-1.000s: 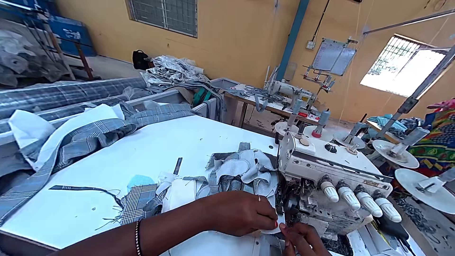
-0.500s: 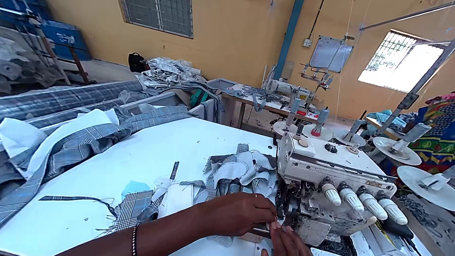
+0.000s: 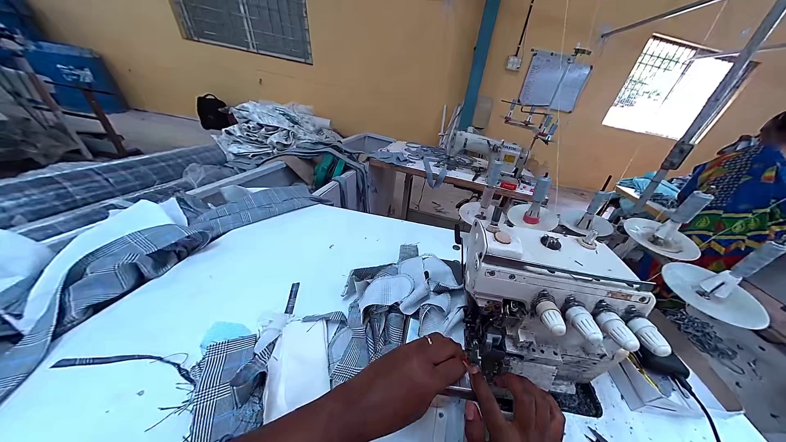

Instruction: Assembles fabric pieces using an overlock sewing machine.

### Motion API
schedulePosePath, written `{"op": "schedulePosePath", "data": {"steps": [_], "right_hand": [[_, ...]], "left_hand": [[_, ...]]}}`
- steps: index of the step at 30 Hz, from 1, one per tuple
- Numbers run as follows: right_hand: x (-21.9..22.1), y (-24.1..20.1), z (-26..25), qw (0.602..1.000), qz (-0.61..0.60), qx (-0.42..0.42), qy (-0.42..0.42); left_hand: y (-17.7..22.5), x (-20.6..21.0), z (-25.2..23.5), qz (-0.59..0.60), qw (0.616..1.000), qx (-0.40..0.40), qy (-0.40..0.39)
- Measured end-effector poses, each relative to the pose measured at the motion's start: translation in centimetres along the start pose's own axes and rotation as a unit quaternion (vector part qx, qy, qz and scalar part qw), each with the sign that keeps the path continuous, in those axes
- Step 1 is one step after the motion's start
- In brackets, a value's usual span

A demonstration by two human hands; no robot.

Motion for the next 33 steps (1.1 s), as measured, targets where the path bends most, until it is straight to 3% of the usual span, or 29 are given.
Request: {"op": "schedulePosePath", "data": {"steps": [7, 16, 25, 33], "right_hand": [[-1.2, -0.5, 1.8, 0.994, -0.036, 0.096, -0.037], [-2.0, -0.4, 4.0, 0.967, -0.108, 0.220, -0.069], [-1.9, -0.6, 4.2, 0.966, -0.110, 0.217, -0.081], [-2.0, -1.0, 4.1, 0.965, -0.113, 0.221, -0.086]], "left_hand": [[2.4, 1.5, 0.2, -0.135, 0.987, -0.060, 0.064], [3.1, 2.1, 0.2, -0.198, 0.974, -0.068, 0.088], [2.7, 1.1, 0.4, -0.139, 0.984, -0.093, 0.056], [3.2, 1.1, 1.5, -0.123, 0.976, -0.174, 0.035]]}}
Point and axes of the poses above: each hand's wrist, its own z-axis away from the middle knuckle, its own x-axis out of the palm, y = z × x, the point moved 2 cm from there along -z, towards the middle knuckle, and after that the axes turned 6 degrees about -x, right-handed, at the moved point
